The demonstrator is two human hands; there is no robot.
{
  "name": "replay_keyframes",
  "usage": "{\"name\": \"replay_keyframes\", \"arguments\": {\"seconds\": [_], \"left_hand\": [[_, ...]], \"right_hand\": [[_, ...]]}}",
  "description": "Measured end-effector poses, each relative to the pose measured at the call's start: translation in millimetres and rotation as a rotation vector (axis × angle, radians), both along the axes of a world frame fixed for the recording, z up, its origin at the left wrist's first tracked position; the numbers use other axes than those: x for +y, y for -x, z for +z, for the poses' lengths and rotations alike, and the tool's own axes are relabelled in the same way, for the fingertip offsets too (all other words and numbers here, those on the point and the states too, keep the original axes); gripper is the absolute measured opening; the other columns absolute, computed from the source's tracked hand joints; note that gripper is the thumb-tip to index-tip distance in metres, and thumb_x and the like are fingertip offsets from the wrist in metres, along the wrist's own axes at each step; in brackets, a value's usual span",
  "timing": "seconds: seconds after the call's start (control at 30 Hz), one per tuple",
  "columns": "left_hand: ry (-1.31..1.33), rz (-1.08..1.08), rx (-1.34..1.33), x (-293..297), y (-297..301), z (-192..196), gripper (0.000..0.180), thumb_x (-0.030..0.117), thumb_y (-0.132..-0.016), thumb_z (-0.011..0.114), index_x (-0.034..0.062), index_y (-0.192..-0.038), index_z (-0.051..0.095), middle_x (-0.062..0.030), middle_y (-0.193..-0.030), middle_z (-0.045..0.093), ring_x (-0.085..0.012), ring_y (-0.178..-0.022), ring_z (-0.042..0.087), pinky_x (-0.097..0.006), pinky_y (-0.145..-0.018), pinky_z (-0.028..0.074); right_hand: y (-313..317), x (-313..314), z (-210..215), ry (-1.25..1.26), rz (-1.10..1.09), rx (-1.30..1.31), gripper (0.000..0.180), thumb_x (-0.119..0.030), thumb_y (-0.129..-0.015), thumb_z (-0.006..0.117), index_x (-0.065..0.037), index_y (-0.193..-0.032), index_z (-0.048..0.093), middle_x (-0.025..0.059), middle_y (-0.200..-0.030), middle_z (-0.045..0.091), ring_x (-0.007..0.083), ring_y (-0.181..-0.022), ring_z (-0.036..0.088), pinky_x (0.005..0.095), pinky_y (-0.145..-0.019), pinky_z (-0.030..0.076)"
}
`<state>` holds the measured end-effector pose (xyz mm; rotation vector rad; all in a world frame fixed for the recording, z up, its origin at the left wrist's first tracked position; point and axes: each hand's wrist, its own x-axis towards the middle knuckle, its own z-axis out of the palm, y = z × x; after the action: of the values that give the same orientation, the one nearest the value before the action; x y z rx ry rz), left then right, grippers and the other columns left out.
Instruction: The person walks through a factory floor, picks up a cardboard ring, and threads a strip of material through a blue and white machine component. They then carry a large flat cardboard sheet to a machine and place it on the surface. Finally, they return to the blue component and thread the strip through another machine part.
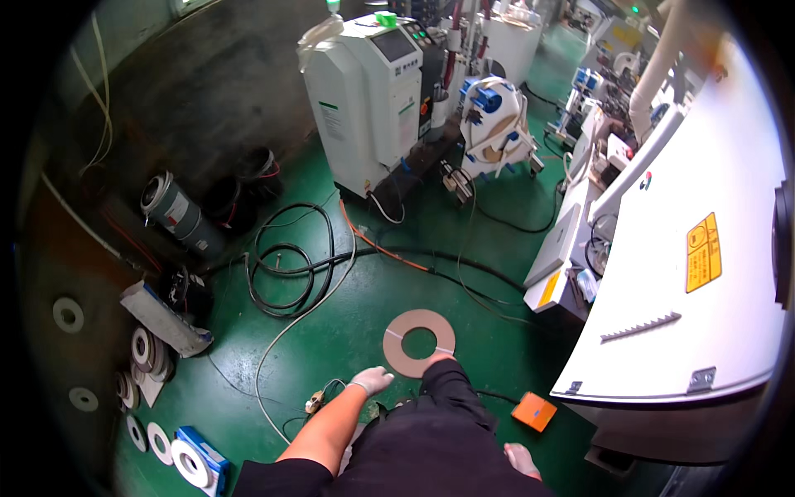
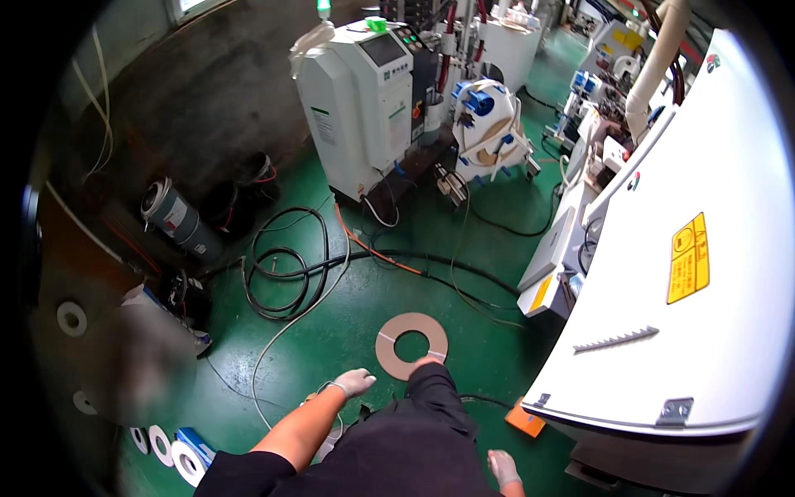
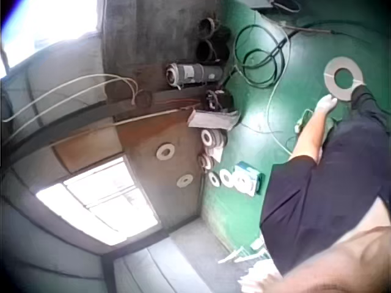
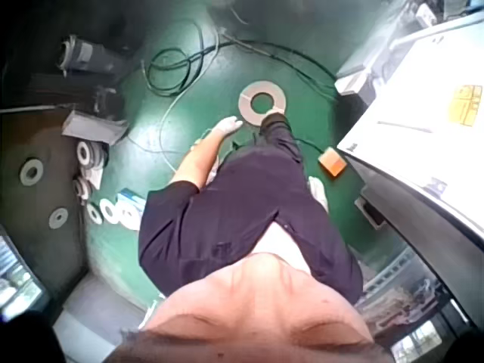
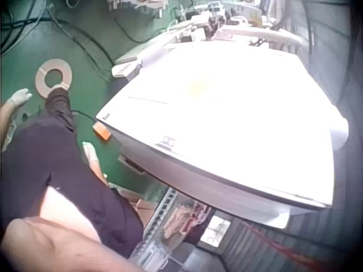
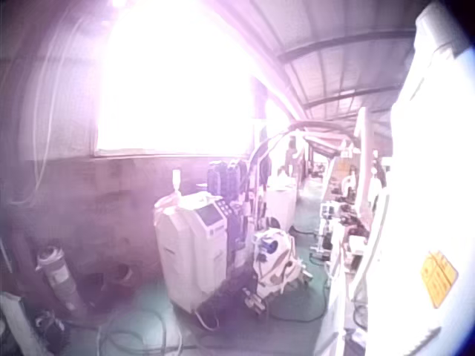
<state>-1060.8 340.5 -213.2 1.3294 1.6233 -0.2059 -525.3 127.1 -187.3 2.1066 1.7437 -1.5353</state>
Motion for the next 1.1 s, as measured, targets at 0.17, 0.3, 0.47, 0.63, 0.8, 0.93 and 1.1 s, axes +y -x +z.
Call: {"name": "replay_keyframes", "arguments": {"seconds": [0.17, 0.3, 0.47, 0.63, 0.8, 0.93, 1.1], "left_hand": [[-0.042, -0.220, -0.161, 37, -23, 21, 0.056, 0.046, -0.101, 0.050, 0.0020, -0.133, 0.063, -0.0246, -0.133, 0.066, -0.0404, -0.127, 0.061, -0.046, -0.108, 0.047], [-0.020, -0.133, -0.181, 80, 14, 5, 0.057, 0.045, -0.102, 0.051, 0.0028, -0.139, 0.061, -0.0249, -0.134, 0.065, -0.0399, -0.128, 0.060, -0.044, -0.109, 0.046], [0.028, 0.112, -0.071, 116, 128, -27, 0.058, 0.048, -0.102, 0.051, 0.0023, -0.136, 0.062, -0.0258, -0.134, 0.065, -0.0416, -0.126, 0.061, -0.046, -0.108, 0.047], [0.426, 0.005, 0.094, 162, 289, -52, 0.070, 0.057, -0.098, 0.055, -0.0025, -0.133, 0.065, -0.0275, -0.136, 0.064, -0.0419, -0.132, 0.058, -0.044, -0.112, 0.045], [0.198, -0.187, 0.329, 368, 346, -30, 0.068, 0.058, -0.099, 0.047, 0.0004, -0.130, 0.067, -0.0275, -0.135, 0.064, -0.0407, -0.131, 0.059, -0.046, -0.110, 0.046], [-0.020, 0.917, -0.401, 582, 343, -73, 0.040, 0.036, -0.102, 0.054, -0.0010, -0.094, 0.066, -0.0169, -0.082, 0.066, -0.0321, -0.080, 0.066, -0.042, -0.074, 0.052], [-0.251, 0.537, -0.637, 753, 178, -47, 0.025, 0.035, -0.103, 0.058, 0.0115, -0.100, 0.066, 0.0022, -0.089, 0.062, -0.0098, -0.074, 0.052, -0.028, -0.066, 0.040]], "right_hand": [[88, 106, -13, 0.164, -0.662, 0.223, 0.032, -0.031, -0.107, 0.056, -0.002, -0.102, 0.068, 0.0104, -0.094, 0.074, 0.0186, -0.084, 0.071, 0.0360, -0.074, 0.056], [96, 169, -98, -0.271, 0.224, -0.113, 0.037, -0.035, -0.108, 0.053, -0.003, -0.098, 0.069, 0.0081, -0.086, 0.072, 0.0184, -0.077, 0.071, 0.0337, -0.072, 0.057], [167, 285, -143, -0.029, -0.142, -0.056, 0.047, -0.027, -0.109, 0.040, -0.003, -0.084, 0.071, 0.0184, -0.095, 0.074, 0.0371, -0.098, 0.070, 0.0491, -0.088, 0.054], [234, 436, -127, -0.036, 0.202, -0.183, 0.041, -0.031, -0.107, 0.044, -0.005, -0.102, 0.076, 0.0188, -0.102, 0.074, 0.0367, -0.105, 0.069, 0.0490, -0.091, 0.052], [283, 624, -27, -0.366, -0.124, 0.103, 0.028, -0.025, -0.101, 0.056, -0.003, -0.114, 0.069, 0.0146, -0.113, 0.072, 0.0291, -0.109, 0.068, 0.0381, -0.094, 0.051], [276, 741, 12, -0.199, -0.784, 0.599, 0.020, -0.018, -0.101, 0.063, -0.005, -0.116, 0.068, 0.0006, -0.102, 0.070, 0.0100, -0.087, 0.064, 0.0253, -0.077, 0.050], [237, 750, -5, -0.126, -1.172, 0.596, 0.018, -0.021, -0.099, 0.066, -0.008, -0.111, 0.067, 0.0021, -0.094, 0.069, 0.0112, -0.078, 0.064, 0.0258, -0.069, 0.050]]}}
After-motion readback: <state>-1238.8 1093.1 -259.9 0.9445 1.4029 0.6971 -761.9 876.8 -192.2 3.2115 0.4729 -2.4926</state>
